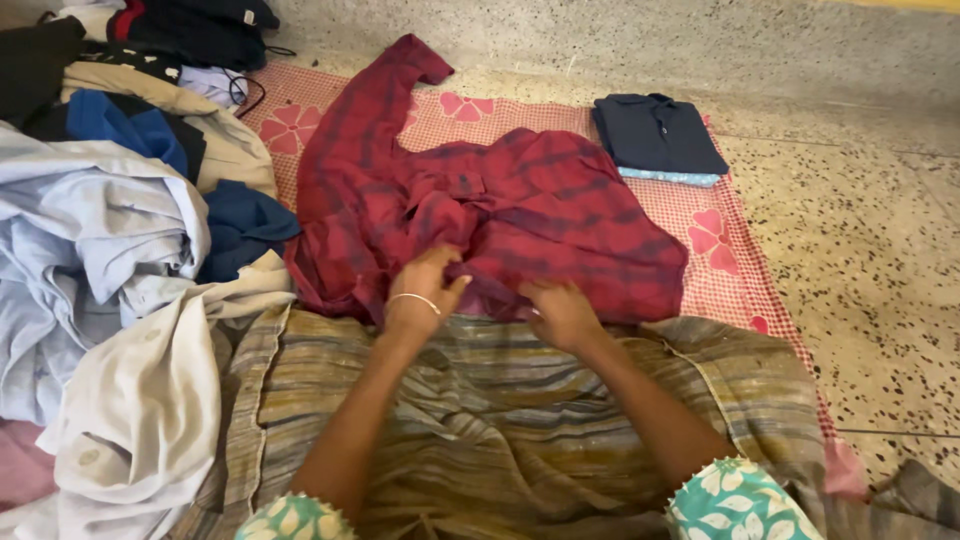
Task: The person buttons a red plaid shirt on a mat and then folds the shirt by tucking in the sleeves and folding the bottom half up.
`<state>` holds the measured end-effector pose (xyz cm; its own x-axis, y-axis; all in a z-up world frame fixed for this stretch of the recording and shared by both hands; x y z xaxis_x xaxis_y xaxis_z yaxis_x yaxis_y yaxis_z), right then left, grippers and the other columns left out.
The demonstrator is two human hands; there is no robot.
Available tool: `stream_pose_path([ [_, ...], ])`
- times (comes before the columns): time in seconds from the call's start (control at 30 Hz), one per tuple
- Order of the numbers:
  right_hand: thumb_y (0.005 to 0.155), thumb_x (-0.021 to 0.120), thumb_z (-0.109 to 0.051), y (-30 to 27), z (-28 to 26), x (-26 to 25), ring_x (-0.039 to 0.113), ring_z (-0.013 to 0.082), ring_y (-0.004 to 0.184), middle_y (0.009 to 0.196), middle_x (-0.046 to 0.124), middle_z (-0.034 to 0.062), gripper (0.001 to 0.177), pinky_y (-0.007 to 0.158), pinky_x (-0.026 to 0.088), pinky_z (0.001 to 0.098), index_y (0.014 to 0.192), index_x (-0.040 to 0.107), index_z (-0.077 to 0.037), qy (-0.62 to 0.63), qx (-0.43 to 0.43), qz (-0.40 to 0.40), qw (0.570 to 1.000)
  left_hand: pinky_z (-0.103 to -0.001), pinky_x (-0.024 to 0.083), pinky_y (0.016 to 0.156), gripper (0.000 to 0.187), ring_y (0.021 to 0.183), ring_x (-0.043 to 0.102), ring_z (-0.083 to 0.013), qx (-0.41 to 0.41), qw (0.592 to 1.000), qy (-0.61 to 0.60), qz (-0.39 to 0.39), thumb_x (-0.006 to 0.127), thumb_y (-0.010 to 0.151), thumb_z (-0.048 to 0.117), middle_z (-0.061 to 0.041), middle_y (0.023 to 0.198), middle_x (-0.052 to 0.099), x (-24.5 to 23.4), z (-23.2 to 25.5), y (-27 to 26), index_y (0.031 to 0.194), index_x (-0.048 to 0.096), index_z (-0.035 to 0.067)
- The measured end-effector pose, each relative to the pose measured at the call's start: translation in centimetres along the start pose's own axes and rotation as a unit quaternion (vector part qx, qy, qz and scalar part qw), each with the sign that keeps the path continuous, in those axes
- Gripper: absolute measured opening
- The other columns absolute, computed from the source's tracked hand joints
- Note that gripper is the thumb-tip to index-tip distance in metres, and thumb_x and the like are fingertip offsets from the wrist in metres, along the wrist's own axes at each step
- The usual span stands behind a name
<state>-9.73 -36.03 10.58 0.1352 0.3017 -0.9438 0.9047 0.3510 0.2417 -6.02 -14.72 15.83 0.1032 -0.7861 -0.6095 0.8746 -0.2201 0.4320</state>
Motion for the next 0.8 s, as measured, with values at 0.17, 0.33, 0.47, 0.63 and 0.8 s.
stream_pose_path([
  [0.17, 0.095, 0.064, -0.029, -3.4, 13.0, 2.6, 0.074, 0.0373, 0.094, 0.104, 0.076, 0.0147, 0.025, 0.081, 0.057, 0.0522, 0.117, 0.075, -0.028, -0.122, 0.257, -0.089, 0.955, -0.046, 0.055, 0.072, 0.035, 0.085, 0.069, -0.0370, -0.021, 0.998, 0.065, 0.007, 0.084, 0.082, 0.029, -0.016, 0.098, 0.072, -3.9, -3.5, 0.9, 0.108, 0.069, 0.010],
  [0.33, 0.080, 0.082, -0.054, -6.2, 20.0, -0.7, 0.073, 0.0361, 0.094, 0.100, 0.076, 0.0161, 0.040, 0.084, 0.058, 0.0472, 0.103, 0.081, -0.022, -0.092, 0.430, -0.052, 0.897, -0.046, 0.054, 0.071, 0.042, 0.077, 0.068, -0.0359, -0.106, 0.989, 0.093, -0.034, 0.086, 0.080, 0.033, -0.018, 0.094, 0.071, -4.5, -5.8, 0.7, 0.110, 0.068, 0.010],
  [0.47, 0.076, 0.081, -0.033, -5.1, 20.4, -4.2, 0.074, 0.0330, 0.088, 0.094, 0.077, 0.0118, 0.023, 0.077, 0.057, 0.0460, 0.093, 0.081, -0.017, -0.150, 0.398, 0.087, 0.901, -0.049, 0.053, 0.078, 0.050, 0.088, 0.066, -0.0388, -0.011, 0.994, 0.112, -0.015, 0.090, 0.066, 0.027, -0.016, 0.106, 0.065, -2.8, -5.2, -0.3, 0.105, 0.067, 0.006],
  [0.63, 0.078, 0.074, -0.015, -4.6, 20.5, -10.4, 0.074, 0.0312, 0.086, 0.091, 0.078, 0.0086, 0.026, 0.076, 0.056, 0.0443, 0.099, 0.083, -0.027, -0.171, 0.337, 0.126, 0.917, -0.048, 0.053, 0.083, 0.038, 0.097, 0.064, -0.0389, -0.017, 0.991, 0.131, 0.023, 0.086, 0.072, 0.020, -0.016, 0.117, 0.059, -2.0, -4.2, -1.1, 0.105, 0.069, 0.012],
  [0.8, 0.072, 0.086, -0.038, -4.9, 20.1, -11.8, 0.074, 0.0290, 0.084, 0.089, 0.077, 0.0048, 0.025, 0.075, 0.055, 0.0452, 0.090, 0.082, -0.022, -0.132, 0.321, 0.027, 0.937, -0.050, 0.054, 0.075, 0.030, 0.089, 0.067, -0.0405, -0.107, 0.971, 0.197, 0.077, 0.075, 0.081, 0.015, -0.020, 0.113, 0.061, -1.9, -1.0, -0.6, 0.110, 0.067, 0.009],
])
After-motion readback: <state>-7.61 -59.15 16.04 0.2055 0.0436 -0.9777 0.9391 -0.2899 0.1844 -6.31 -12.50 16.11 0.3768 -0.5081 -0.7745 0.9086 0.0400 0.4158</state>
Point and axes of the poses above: each hand's wrist, its own y-axis towards the middle knuckle, its own x-axis out of the palm, z = x × y, the point moved 7 cm from there along y, towards the middle knuckle
